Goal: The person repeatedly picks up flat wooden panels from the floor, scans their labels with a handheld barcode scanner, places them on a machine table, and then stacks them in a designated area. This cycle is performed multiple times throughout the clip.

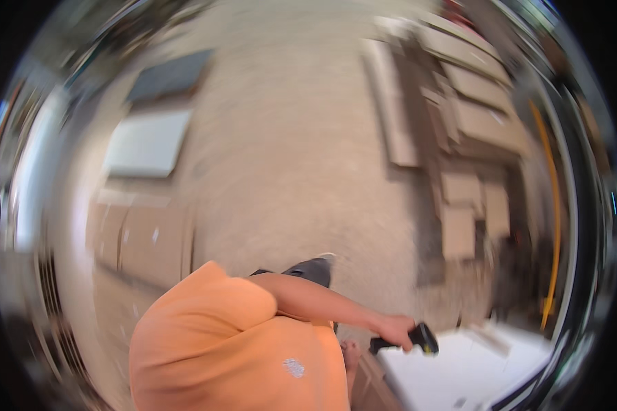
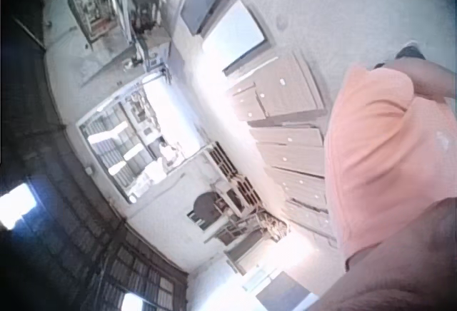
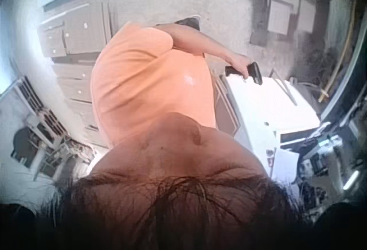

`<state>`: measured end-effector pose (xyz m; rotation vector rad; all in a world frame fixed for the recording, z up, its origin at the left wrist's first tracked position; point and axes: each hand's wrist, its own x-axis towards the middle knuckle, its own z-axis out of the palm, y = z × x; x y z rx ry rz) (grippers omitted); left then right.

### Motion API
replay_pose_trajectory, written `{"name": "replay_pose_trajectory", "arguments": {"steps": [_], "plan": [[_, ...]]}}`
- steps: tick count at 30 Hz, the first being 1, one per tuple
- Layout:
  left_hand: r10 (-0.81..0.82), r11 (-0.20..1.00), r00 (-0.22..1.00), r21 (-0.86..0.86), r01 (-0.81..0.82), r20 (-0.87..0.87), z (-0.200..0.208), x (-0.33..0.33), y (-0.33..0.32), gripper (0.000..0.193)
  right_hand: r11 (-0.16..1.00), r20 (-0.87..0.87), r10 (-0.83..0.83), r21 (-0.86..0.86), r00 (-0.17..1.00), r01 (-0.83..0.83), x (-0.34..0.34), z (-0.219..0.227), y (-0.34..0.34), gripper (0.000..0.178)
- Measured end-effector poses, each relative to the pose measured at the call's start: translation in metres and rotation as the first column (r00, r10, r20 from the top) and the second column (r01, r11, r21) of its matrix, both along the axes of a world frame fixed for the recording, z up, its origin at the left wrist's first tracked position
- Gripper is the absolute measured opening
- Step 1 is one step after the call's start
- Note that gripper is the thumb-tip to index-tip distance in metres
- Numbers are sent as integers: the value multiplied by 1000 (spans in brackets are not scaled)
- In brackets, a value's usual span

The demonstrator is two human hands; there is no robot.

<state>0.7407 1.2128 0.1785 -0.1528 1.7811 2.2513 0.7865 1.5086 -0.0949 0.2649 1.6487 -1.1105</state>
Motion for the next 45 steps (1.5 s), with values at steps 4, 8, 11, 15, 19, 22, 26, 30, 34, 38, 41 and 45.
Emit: {"name": "replay_pose_trajectory", "arguments": {"steps": [4, 8, 11, 15, 19, 22, 26, 30, 34, 38, 41, 45], "plan": [[-268, 963, 963, -36, 266, -43, 7, -101, 34, 38, 874, -229, -468, 25, 854, 486, -51, 44, 1, 25], [-338, 938, 941, -71, 338, 6, -8, -195, 62, 40, 761, -251, -618, 49, 745, 647, -113, 31, 31, 23], [-291, 955, 944, -17, 297, 153, -26, -260, 40, 35, 718, -151, -665, 142, 732, 682, -145, 17, 45, 23], [-12, 998, 938, -47, 30, 346, -48, -342, -3, 28, 775, -13, -597, 248, 802, 581, -234, -1, 58, 24], [390, 913, 865, -257, -318, 316, -77, -404, -85, 29, 924, -67, -217, 309, 974, 227, -406, -24, 52, 25], [569, 821, 697, -359, -445, 437, -101, -437, -166, 33, 860, -398, 297, 507, 868, -61, -554, -10, 22, 22], [707, 707, 546, -439, -554, 449, -144, -486, -276, 34, 873, -460, -450, -49, 766, 484, -684, 67, -35, 24], [779, 627, 447, -526, -575, 440, -203, -560, -392, 34, 900, -555, -296, 111, 778, 421, -710, 108, -94, 24], [860, 508, 334, -587, -630, 385, -263, -634, -485, 37, 841, -421, 214, 538, 882, 53, -678, 114, -124, 20], [902, 418, 244, -580, -699, 356, -306, -683, -534, 38, 757, -160, 405, 611, 900, -232, -659, 135, -135, 35], [844, 478, 249, -457, -750, 475, -317, -696, -553, 31, 790, -162, 293, 596, 942, -143, -679, 153, -150, 30], [795, 551, 354, -341, -762, 493, -318, -691, -559, 29, 818, -298, 296, 569, 907, -80, -747, 155, -197, 25]]}}
